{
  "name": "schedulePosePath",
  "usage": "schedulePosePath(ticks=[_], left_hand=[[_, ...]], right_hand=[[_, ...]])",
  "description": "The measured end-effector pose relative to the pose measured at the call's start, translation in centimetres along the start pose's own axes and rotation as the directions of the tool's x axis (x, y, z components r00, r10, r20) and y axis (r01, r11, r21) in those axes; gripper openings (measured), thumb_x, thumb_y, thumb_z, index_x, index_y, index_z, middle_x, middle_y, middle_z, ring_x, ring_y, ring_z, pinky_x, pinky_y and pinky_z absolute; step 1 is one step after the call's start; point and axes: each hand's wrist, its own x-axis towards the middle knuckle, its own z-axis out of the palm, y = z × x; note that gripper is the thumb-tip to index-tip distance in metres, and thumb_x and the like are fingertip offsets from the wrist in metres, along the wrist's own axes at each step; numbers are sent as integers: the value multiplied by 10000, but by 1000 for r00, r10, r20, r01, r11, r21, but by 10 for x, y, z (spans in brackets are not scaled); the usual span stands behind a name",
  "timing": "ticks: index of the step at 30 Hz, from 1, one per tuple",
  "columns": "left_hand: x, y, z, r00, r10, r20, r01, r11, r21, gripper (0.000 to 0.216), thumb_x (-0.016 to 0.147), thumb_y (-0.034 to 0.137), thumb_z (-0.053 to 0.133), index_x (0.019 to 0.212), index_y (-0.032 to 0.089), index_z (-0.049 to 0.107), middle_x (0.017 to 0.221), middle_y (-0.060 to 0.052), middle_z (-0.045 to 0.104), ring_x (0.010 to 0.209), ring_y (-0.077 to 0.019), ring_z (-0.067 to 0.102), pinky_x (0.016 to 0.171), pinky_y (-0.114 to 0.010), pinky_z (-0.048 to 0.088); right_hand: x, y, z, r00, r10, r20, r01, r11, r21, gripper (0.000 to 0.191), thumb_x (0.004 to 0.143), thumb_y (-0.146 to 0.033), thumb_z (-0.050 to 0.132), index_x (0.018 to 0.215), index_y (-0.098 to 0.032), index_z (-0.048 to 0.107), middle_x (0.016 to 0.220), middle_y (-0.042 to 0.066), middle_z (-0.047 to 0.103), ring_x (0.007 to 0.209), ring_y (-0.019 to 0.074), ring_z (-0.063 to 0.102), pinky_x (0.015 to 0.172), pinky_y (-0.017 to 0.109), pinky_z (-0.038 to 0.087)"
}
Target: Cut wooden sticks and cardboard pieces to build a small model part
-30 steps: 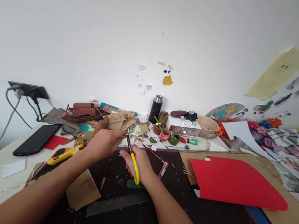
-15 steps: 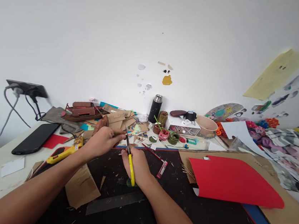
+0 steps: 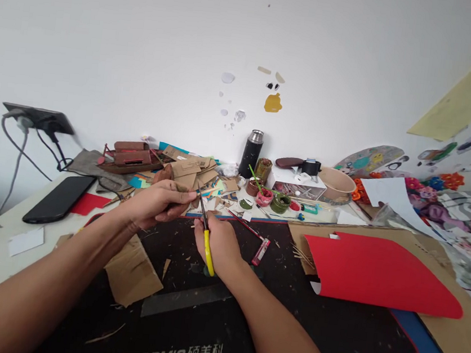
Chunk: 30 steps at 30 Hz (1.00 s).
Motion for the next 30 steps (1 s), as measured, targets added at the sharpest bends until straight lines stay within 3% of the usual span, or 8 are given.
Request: schedulePosePath(ticks=[3, 7, 10, 13, 17, 21, 26, 30], left_hand=[[5, -2, -1, 998, -30, 48, 32, 998, -57, 528, 796, 619, 749, 576, 216, 488, 400, 69, 351, 310, -55, 182, 342, -252, 107], [1, 3, 0, 991, 125, -44, -105, 942, 318, 545, 944, 586, 611, 574, 199, 515, 470, 24, 472, 399, -88, 346, 416, -257, 231], [-5, 8, 2, 938, 338, -74, -206, 717, 666, 436, 997, 512, 540, 726, 194, 665, 613, 2, 615, 572, -141, 508, 561, -267, 369], [-9, 8, 5, 863, 503, -42, -218, 446, 868, 394, 1022, 442, 472, 837, 208, 729, 715, -26, 688, 718, -196, 577, 715, -305, 425], [-7, 5, 8, 837, 548, -10, -125, 209, 970, 345, 1015, 360, 458, 833, 227, 719, 706, -47, 692, 699, -224, 593, 793, -335, 458], [-6, 1, 9, 849, 526, 45, -93, 64, 994, 266, 985, 267, 480, 865, 222, 713, 740, -76, 704, 749, -257, 644, 867, -375, 483], [-6, -4, 12, 853, 518, 63, -128, 91, 987, 193, 912, 176, 523, 945, 215, 709, 798, -82, 714, 752, -248, 657, 844, -366, 496], [-8, -3, 16, 853, 522, -23, -157, 297, 942, 287, 982, 310, 485, 804, 218, 690, 739, -65, 691, 738, -231, 616, 789, -334, 473]], right_hand=[[2, 2, -2, 1000, -6, -5, 6, 1000, 28, 145, 1045, -280, 594, 1041, -182, 701, 891, 111, 804, 801, 243, 763, 692, 275, 423], [3, 5, -6, 1000, -29, -7, 30, 993, 114, 136, 1046, -275, 598, 1011, -195, 702, 883, 89, 799, 774, 221, 748, 687, 263, 430], [3, 6, -8, 999, -35, -10, 36, 988, 149, 120, 1029, -292, 637, 994, -205, 712, 864, 77, 787, 767, 215, 732, 689, 259, 436], [2, 7, -11, 999, -38, -2, 38, 981, 191, 126, 1006, -326, 685, 973, -209, 718, 845, 67, 774, 761, 210, 717, 693, 257, 443], [2, 7, -17, 998, -55, 34, 44, 959, 279, 201, 982, -406, 732, 970, -206, 719, 808, 36, 757, 722, 189, 694, 686, 251, 445], [3, 7, -21, 996, -34, 79, 4, 936, 352, 258, 974, -469, 740, 983, -211, 726, 735, 6, 725, 688, 179, 691, 661, 242, 450], [2, 8, -20, 995, -37, 88, 3, 934, 357, 269, 972, -484, 740, 995, -216, 728, 740, 12, 736, 676, 187, 700, 649, 250, 463], [1, 4, -15, 998, 1, 69, -21, 958, 285, 226, 1013, -416, 687, 932, -209, 728, 767, 37, 755, 718, 204, 715, 661, 260, 457]])
